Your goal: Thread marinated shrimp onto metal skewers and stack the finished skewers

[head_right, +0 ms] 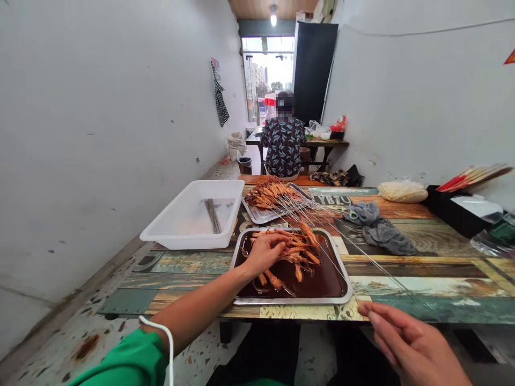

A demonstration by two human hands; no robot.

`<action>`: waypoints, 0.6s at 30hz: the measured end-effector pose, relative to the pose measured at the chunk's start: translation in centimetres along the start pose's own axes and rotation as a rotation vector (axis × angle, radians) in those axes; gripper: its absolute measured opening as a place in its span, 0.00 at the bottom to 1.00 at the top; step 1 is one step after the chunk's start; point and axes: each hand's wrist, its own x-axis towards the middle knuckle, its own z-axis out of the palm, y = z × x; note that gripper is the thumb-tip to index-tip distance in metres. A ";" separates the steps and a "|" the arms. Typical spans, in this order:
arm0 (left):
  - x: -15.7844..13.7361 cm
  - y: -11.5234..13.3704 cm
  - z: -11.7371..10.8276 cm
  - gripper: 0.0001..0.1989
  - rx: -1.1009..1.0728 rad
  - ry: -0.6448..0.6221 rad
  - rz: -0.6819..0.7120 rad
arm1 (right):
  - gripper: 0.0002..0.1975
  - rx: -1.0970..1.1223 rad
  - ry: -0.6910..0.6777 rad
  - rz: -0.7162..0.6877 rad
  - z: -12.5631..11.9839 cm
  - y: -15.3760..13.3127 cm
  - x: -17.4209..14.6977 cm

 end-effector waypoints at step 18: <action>-0.2 1.1 -0.2 0.14 0.165 0.001 0.067 | 0.14 -0.747 -0.269 -0.542 15.4 -10.9 22.2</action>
